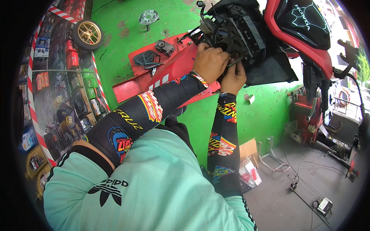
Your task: The user is repairing or adjusting the front panel and wiring of a red Honda motorcycle.
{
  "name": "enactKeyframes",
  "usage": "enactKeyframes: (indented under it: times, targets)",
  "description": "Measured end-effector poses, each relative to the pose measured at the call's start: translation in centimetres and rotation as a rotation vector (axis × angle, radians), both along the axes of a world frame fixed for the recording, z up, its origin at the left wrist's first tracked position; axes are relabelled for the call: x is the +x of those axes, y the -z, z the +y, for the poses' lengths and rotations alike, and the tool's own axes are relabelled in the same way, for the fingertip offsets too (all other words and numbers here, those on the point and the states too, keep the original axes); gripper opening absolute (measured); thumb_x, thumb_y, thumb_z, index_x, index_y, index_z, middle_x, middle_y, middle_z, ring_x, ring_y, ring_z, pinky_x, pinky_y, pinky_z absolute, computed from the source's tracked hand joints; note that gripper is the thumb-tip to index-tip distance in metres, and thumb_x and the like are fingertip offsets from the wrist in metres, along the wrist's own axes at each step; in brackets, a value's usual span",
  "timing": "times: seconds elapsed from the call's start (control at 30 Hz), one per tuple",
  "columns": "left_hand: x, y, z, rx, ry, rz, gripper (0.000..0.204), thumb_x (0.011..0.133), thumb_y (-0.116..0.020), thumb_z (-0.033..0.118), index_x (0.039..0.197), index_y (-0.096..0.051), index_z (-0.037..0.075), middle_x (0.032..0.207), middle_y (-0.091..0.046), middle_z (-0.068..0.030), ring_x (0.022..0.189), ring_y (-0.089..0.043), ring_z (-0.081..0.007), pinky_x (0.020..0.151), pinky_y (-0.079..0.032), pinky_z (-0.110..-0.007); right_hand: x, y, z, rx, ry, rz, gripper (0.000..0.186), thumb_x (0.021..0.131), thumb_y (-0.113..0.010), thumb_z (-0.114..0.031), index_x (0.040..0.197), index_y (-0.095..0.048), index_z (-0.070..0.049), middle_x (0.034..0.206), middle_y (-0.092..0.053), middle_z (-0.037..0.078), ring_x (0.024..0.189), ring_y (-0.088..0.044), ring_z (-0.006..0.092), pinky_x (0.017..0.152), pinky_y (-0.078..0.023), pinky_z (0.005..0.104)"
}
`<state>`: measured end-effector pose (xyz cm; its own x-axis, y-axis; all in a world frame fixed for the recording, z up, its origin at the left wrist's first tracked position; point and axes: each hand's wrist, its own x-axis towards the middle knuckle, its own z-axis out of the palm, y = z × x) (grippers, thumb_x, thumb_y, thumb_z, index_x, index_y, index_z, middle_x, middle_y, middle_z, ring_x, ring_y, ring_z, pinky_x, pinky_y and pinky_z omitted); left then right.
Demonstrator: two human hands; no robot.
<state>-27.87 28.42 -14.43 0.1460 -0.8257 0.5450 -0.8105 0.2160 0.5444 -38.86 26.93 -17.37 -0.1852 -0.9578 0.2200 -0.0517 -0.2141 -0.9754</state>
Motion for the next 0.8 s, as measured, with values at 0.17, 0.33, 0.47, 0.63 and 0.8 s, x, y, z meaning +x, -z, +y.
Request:
enactKeyframes:
  times: [0.17, 0.33, 0.47, 0.63, 0.8]
  targets:
    - [-1.2, -0.2, -0.2, 0.030, -0.042, -0.083, 0.011, 0.085, -0.064, 0.021, 0.086, -0.074, 0.016, 0.074, -0.064, -0.0062, 0.074, -0.067, -0.0250, 0.082, -0.040, -0.044, -2.5, -0.5, 0.5, -0.181, -0.132, 0.739, 0.046, 0.095, -0.063, -0.018, 0.137, -0.055, -0.003, 0.117, -0.063, 0.023, 0.095, -0.066, 0.0404, 0.080, -0.054, 0.0432]
    - [-1.5, -0.5, -0.7, 0.103, -0.047, -0.135, 0.012, 0.086, -0.063, 0.021, 0.087, -0.074, 0.016, 0.074, -0.066, -0.0081, 0.072, -0.066, -0.0269, 0.078, -0.042, -0.045, -2.4, -1.2, 0.8, -0.098, -0.169, 0.970, 0.054, 0.088, -0.066, -0.023, 0.135, -0.050, -0.002, 0.120, -0.057, 0.026, 0.102, -0.062, 0.0486, 0.081, -0.053, 0.0525]
    - [-1.8, -0.7, -0.8, 0.083, -0.044, -0.124, 0.014, 0.087, -0.063, 0.022, 0.088, -0.073, 0.013, 0.073, -0.068, -0.0096, 0.070, -0.066, -0.0291, 0.075, -0.043, -0.044, -2.7, -1.8, 2.5, -0.106, -0.167, 0.945, 0.050, 0.084, -0.068, -0.022, 0.127, -0.054, 0.001, 0.118, -0.056, 0.026, 0.100, -0.063, 0.0456, 0.080, -0.054, 0.0509]
    - [-2.6, -1.0, -0.9, 0.062, -0.079, -0.136, 0.017, 0.089, -0.064, 0.023, 0.087, -0.074, 0.009, 0.076, -0.071, -0.0129, 0.071, -0.067, -0.0316, 0.076, -0.046, -0.046, -2.7, -2.7, 1.8, -0.020, -0.189, 1.035, 0.037, 0.082, -0.068, -0.020, 0.113, -0.058, -0.003, 0.112, -0.061, 0.022, 0.090, -0.067, 0.0428, 0.076, -0.056, 0.0496]
    - [-2.9, -1.7, -1.3, 0.095, -0.073, -0.156, 0.021, 0.091, -0.063, 0.025, 0.096, -0.077, 0.010, 0.078, -0.071, -0.0175, 0.073, -0.068, -0.0351, 0.072, -0.047, -0.047, -2.7, -3.6, 1.1, 0.083, -0.159, 1.088, 0.044, 0.083, -0.065, -0.026, 0.121, -0.057, -0.005, 0.098, -0.070, 0.022, 0.086, -0.071, 0.0395, 0.077, -0.059, 0.0471]
